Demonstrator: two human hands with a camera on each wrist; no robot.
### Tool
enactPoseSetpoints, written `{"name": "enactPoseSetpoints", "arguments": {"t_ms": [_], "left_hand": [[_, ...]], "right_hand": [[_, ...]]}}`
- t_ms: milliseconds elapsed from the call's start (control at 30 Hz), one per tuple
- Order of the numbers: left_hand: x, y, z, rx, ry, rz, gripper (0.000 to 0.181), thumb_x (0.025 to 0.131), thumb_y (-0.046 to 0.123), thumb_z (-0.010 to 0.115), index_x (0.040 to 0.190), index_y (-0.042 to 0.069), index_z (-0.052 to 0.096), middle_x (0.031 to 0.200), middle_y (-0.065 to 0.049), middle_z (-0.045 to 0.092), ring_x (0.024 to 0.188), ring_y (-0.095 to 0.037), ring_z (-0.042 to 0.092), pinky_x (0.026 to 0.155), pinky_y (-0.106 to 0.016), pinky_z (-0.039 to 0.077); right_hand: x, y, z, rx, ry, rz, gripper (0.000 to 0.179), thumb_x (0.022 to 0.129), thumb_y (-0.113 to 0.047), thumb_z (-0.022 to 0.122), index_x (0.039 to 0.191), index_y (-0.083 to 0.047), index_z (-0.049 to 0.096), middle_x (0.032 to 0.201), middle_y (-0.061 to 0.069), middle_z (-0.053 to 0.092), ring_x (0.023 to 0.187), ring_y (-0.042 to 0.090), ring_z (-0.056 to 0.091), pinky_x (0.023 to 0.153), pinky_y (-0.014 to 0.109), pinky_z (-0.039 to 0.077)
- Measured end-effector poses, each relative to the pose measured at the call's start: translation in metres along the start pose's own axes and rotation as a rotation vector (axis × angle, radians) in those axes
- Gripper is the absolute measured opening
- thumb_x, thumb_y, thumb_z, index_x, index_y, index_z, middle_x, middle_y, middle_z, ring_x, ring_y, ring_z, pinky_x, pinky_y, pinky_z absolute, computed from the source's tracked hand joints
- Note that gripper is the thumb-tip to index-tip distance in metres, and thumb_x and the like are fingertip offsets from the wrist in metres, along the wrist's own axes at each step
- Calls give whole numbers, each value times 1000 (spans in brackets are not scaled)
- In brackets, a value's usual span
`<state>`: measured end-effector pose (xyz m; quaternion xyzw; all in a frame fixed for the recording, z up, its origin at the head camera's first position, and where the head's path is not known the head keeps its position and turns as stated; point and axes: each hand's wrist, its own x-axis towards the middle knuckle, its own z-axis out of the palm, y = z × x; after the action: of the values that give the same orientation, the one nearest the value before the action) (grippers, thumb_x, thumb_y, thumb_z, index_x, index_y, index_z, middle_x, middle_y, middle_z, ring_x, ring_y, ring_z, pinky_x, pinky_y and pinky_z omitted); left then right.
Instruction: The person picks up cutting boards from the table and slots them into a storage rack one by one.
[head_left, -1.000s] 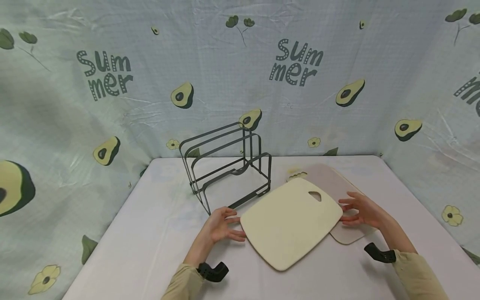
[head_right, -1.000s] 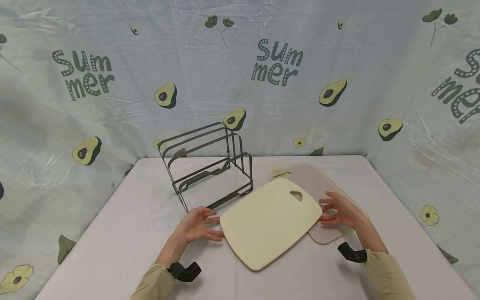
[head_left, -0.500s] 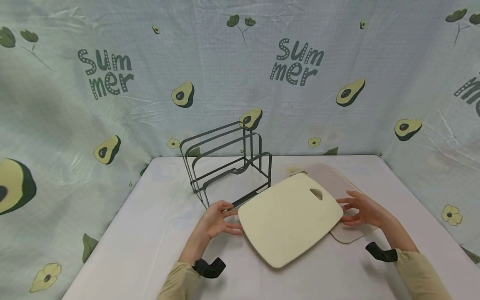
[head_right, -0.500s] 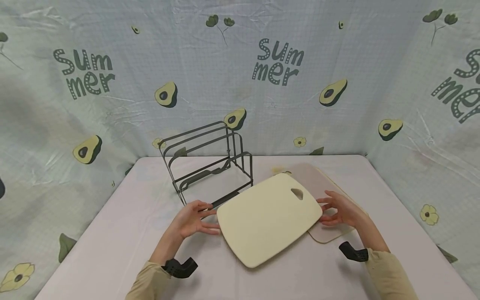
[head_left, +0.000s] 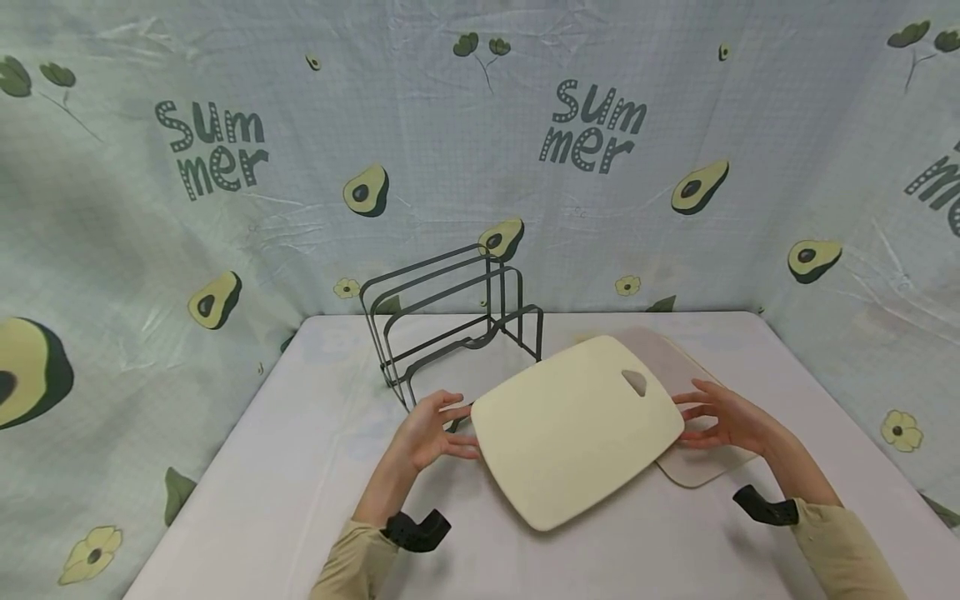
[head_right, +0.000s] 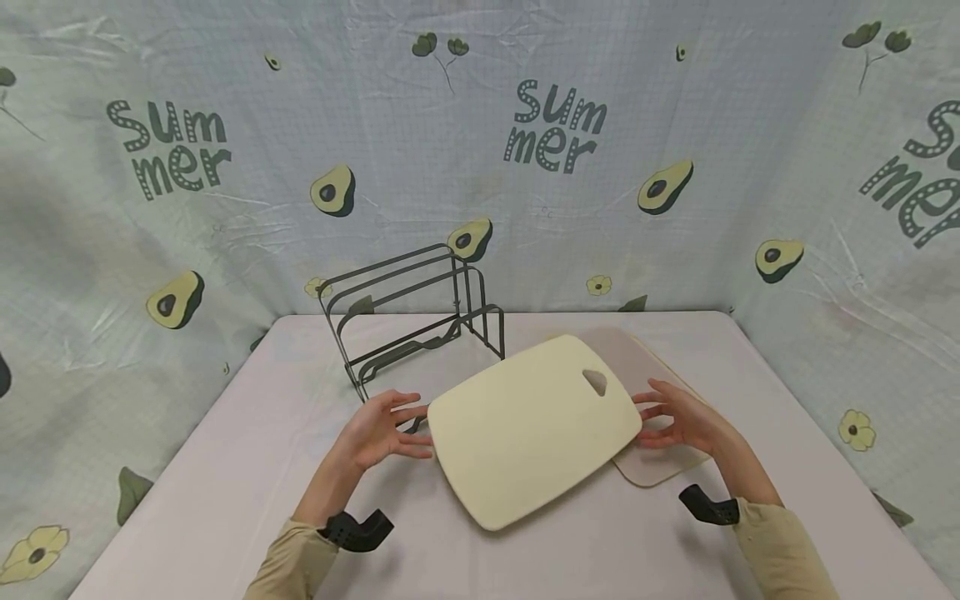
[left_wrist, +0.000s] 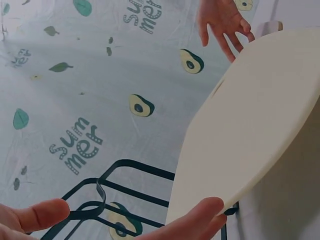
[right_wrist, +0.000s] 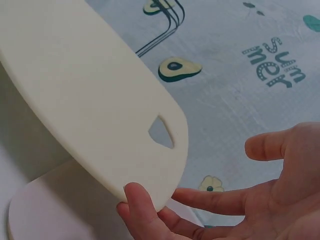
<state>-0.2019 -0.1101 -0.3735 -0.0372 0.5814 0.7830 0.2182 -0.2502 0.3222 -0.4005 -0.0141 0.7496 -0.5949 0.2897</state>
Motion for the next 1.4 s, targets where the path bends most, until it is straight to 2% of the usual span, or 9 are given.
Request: {"name": "enactPoseSetpoints", "arguments": {"t_ms": [300,467,633,800,967,1133,1300,1400], "left_hand": [[-8,10,5,76,35,56,53,93,23,26,137,-5,14,142,-29,20,110,-59,39,79,-54,46],[-13,17,7,82,39,73,55,93,23,28,139,-2,13,143,-26,21,112,-57,38,79,-51,48],[-19,20,9,118,39,108,57,93,25,29,141,-2,12,145,-24,20,114,-56,38,82,-51,47],[-24,21,14,152,98,157,55,94,25,30,139,-3,16,142,-25,24,112,-53,42,81,-48,48],[-32,25,20,131,180,208,51,94,21,32,136,-5,22,135,-30,30,111,-50,45,81,-48,49],[-37,29,21,122,183,254,51,94,21,31,136,-6,22,134,-31,33,113,-48,45,80,-46,49],[-44,32,18,125,161,303,49,95,21,27,138,-2,21,137,-28,31,117,-48,40,79,-44,49],[-49,35,17,149,137,329,49,94,19,26,139,2,20,140,-25,28,120,-48,37,80,-43,48]], "right_hand": [[-2,-8,1,-14,-16,-53,69,94,-49,21,133,8,27,104,9,47,89,30,63,79,42,51],[-4,-13,2,-21,-35,-77,67,95,-48,19,137,5,23,101,10,49,89,33,63,78,43,51],[-5,-19,6,-36,-8,-74,69,94,-49,19,138,5,18,101,12,48,88,34,64,77,43,51],[-7,-24,8,-39,-3,-105,69,94,-48,18,137,7,15,101,14,47,87,35,63,77,43,51],[-7,-28,10,-17,-17,-128,68,95,-48,17,136,6,15,101,13,47,87,33,64,78,45,50],[-7,-33,12,30,-43,-143,59,95,-48,17,133,-4,25,102,10,48,87,30,64,79,43,50],[-6,-39,14,94,-80,-167,42,95,-46,18,122,-18,36,103,9,49,91,31,64,80,43,49],[-5,-43,18,114,-77,-188,38,95,-45,18,118,-21,38,103,9,49,91,31,63,79,42,50]]}}
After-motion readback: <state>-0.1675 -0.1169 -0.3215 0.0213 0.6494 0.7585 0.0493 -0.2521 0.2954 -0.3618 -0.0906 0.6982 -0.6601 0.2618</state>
